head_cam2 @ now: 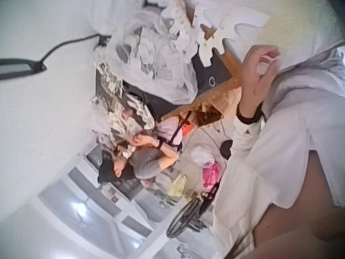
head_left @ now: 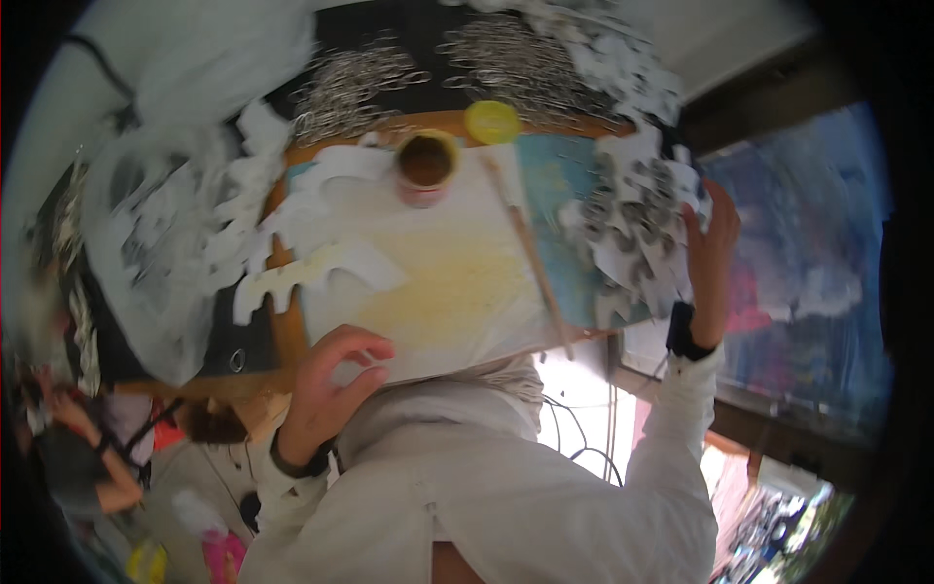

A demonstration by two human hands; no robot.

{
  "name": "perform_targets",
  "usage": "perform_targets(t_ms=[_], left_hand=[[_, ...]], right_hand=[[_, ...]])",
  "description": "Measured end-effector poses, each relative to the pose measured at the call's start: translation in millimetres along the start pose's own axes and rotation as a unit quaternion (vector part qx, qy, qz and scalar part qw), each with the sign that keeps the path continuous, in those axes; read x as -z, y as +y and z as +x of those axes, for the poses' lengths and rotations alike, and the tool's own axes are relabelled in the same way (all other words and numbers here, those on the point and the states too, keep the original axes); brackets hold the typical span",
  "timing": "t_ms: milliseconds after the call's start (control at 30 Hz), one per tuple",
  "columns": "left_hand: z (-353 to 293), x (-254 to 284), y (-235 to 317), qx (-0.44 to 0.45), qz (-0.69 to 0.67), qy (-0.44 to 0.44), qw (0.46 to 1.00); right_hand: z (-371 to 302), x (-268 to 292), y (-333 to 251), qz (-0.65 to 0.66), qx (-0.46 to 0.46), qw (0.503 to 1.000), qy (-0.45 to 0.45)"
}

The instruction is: The person picks up metal rings and inserts them into the slots of a white foam piece, then folds the foam over the rings and presses the edges together. They repeat this process with multiple rings before setting the piece aside and starting a new one.

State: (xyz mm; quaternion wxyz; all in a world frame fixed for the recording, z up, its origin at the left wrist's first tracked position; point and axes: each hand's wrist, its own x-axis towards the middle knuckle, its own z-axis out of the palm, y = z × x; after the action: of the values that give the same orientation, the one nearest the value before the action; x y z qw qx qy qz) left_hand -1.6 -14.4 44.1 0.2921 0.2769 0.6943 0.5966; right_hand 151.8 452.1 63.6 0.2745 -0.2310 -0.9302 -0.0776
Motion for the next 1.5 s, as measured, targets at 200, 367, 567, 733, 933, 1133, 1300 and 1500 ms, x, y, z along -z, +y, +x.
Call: perform_targets(t_ms=[200, 367, 567, 733, 933, 1133, 1300, 1500], left_hand=[[11.4, 24.3, 0.1, -0.089, 0.143, 0.091, 0.982], [6.8, 57.8, -12.1, -0.072, 0.376, 0.325, 0.865], [6.4, 84.3, -22.7, 0.057, 0.356, 0.351, 0.864], [0.6, 85.5, -25.4, 0.062, 0.22, 0.347, 0.91], [-7.4, 70.2, 9.1, -0.01, 0.343, 0.344, 0.874], [-9.0, 73.3, 19.6, -0.094, 0.454, 0.279, 0.841], [-13.5, 86.5, 18.9, 0.074, 0.272, 0.143, 0.949], [2.6, 123.7, -19.7, 0.116, 0.134, 0.146, 0.973]], right_hand=[[-14.9, -24.1, -28.5, -0.057, 0.029, 0.989, -0.134], [-14.0, -37.4, -32.6, -0.072, 0.037, 0.984, -0.156], [-16.9, -35.4, -38.5, -0.068, 0.039, 0.992, -0.103], [-2.8, -5.7, -64.1, -0.103, 0.071, 0.992, 0.008], [-26.7, 57.4, -163.1, 0.289, -0.007, 0.953, -0.093], [-54.6, 37.5, -284.3, 0.352, 0.079, 0.92, -0.152], [-54.8, -9.6, -302.5, 0.336, 0.02, 0.932, -0.132], [-52.7, -23.8, -311.2, 0.354, -0.006, 0.92, -0.168]])
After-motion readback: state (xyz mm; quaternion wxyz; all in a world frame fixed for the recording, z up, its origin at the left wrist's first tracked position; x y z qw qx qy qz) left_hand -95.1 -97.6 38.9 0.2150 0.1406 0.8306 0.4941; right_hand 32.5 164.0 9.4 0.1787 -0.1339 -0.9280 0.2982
